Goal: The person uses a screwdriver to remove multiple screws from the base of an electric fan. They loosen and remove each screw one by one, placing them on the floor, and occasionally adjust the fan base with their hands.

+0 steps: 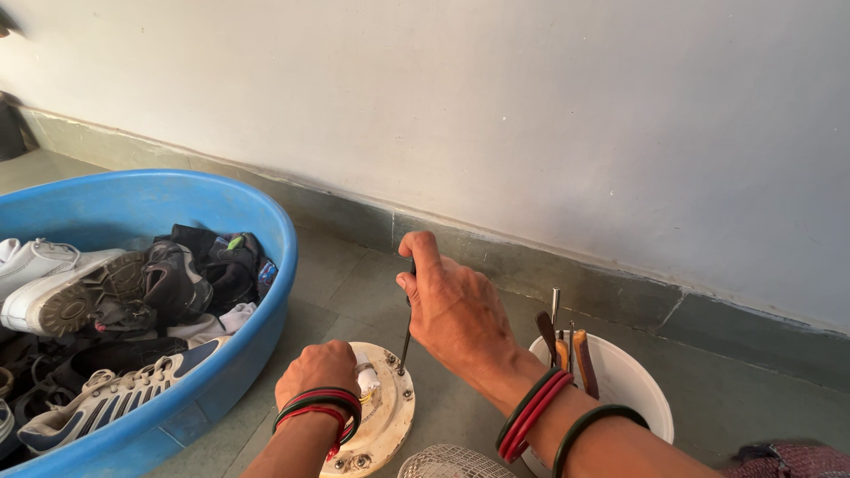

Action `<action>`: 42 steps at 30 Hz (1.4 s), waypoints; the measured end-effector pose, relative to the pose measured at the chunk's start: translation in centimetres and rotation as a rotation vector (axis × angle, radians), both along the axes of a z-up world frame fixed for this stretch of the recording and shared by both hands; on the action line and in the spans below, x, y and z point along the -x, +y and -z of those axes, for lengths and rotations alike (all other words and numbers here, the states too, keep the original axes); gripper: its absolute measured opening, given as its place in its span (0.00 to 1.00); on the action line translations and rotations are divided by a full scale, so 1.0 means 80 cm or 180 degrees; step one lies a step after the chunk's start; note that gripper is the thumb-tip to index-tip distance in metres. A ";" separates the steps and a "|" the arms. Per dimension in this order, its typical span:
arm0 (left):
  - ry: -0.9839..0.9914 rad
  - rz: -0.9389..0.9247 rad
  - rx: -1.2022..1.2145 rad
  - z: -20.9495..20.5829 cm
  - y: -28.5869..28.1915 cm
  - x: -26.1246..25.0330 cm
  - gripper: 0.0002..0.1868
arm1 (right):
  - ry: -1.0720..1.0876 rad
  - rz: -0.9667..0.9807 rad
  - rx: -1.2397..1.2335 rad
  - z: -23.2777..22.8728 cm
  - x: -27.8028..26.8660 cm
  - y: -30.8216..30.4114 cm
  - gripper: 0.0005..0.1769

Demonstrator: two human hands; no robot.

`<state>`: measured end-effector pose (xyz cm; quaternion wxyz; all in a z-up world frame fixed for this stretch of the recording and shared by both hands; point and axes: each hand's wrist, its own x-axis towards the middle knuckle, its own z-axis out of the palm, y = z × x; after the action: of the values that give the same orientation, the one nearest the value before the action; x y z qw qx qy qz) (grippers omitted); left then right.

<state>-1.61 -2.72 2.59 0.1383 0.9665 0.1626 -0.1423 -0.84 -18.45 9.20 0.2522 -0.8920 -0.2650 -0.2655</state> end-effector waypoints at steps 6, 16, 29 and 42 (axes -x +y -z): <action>-0.0027 0.0107 -0.0106 0.000 -0.001 0.000 0.12 | 0.0241 -0.0090 0.0263 -0.014 -0.011 -0.003 0.14; -0.0062 0.0258 -0.0206 0.003 -0.010 -0.009 0.12 | 0.0556 -0.0028 0.0337 -0.028 -0.010 0.003 0.16; -0.0086 0.0275 -0.0160 0.011 -0.003 -0.011 0.13 | 0.0635 -0.0209 0.0388 -0.019 -0.032 -0.006 0.17; -0.0097 0.0214 -0.0055 0.019 0.003 -0.010 0.17 | 0.1206 0.0248 0.0370 -0.014 -0.022 0.012 0.21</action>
<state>-0.80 -2.47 1.10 0.1277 0.9746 0.1292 -0.1308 0.95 -17.49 10.31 0.2351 -0.9486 -0.1930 -0.0867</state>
